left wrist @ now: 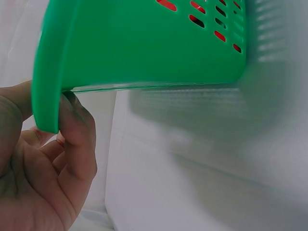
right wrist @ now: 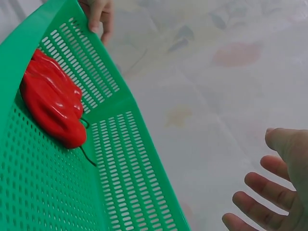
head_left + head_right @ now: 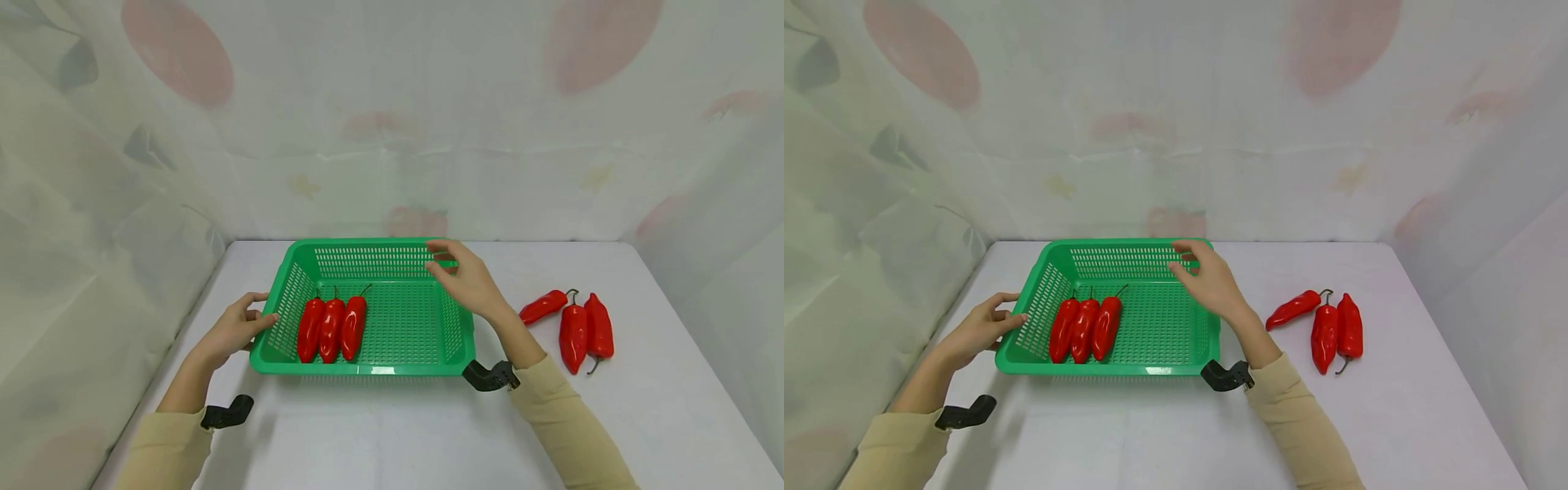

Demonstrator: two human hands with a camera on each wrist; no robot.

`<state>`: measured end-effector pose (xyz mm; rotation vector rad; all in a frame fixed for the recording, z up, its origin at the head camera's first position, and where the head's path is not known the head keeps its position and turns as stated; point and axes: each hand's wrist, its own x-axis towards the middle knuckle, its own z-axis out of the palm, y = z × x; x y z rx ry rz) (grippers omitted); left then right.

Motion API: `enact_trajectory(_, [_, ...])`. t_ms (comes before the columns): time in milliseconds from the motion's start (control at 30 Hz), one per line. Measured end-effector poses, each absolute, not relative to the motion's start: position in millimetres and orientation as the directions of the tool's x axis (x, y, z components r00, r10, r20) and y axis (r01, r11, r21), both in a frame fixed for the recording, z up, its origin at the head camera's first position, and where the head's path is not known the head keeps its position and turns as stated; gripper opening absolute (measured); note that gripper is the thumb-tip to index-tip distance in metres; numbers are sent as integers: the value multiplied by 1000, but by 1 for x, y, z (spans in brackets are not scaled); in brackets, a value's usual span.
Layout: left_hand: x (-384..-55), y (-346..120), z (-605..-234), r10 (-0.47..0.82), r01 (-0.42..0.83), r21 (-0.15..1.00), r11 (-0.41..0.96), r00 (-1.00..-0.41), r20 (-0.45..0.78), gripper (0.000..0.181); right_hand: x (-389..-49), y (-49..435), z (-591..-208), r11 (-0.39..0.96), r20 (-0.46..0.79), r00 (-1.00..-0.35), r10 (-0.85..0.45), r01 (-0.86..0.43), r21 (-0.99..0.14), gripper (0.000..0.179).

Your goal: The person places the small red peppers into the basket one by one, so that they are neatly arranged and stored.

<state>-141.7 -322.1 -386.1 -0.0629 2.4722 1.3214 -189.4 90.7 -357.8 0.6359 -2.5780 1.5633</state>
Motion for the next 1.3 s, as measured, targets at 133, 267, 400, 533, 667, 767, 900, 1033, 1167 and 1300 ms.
enact_trajectory(133, [-141, -323, -386, 117, -194, 801, 567, -943, -311, 65, -187, 100, -361, 386, 279, -917, -283, -376, -842, 42])
enact_trajectory(267, [-141, -323, -386, 119, -191, 804, 563, -944, -308, 65, -183, 111, -363, 375, 305, -921, -242, -379, -846, 43])
enact_trajectory(400, [-142, -322, -386, 115, -194, 799, 569, -944, -311, 65, -180, 120, -368, 378, 337, -925, -176, -380, -844, 42])
enact_trajectory(533, [-142, -322, -386, 111, -194, 793, 578, -944, -312, 65, -179, 128, -376, 393, 358, -928, -104, -369, -842, 41])
enact_trajectory(667, [-143, -321, -386, 110, -195, 792, 579, -943, -313, 65, -179, 137, -386, 393, 364, -931, -35, -347, -851, 40])
enact_trajectory(767, [-142, -321, -386, 111, -198, 796, 572, -943, -314, 65, -178, 143, -392, 391, 359, -933, 16, -325, -861, 38])
enact_trajectory(900, [-143, -323, -387, 115, -198, 801, 565, -942, -314, 65, -176, 151, -398, 413, 343, -936, 80, -282, -866, 38])
enact_trajectory(1033, [-143, -324, -388, 120, -195, 804, 562, -942, -312, 65, -172, 159, -403, 451, 306, -943, 130, -219, -865, 39])
enact_trajectory(1167, [-143, -323, -387, 121, -196, 806, 559, -942, -313, 65, -169, 169, -408, 480, 256, -950, 180, -142, -866, 41])
enact_trajectory(1300, [-142, -322, -385, 116, -192, 799, 569, -944, -310, 65, -168, 180, -415, 478, 225, -948, 223, -94, -873, 43])
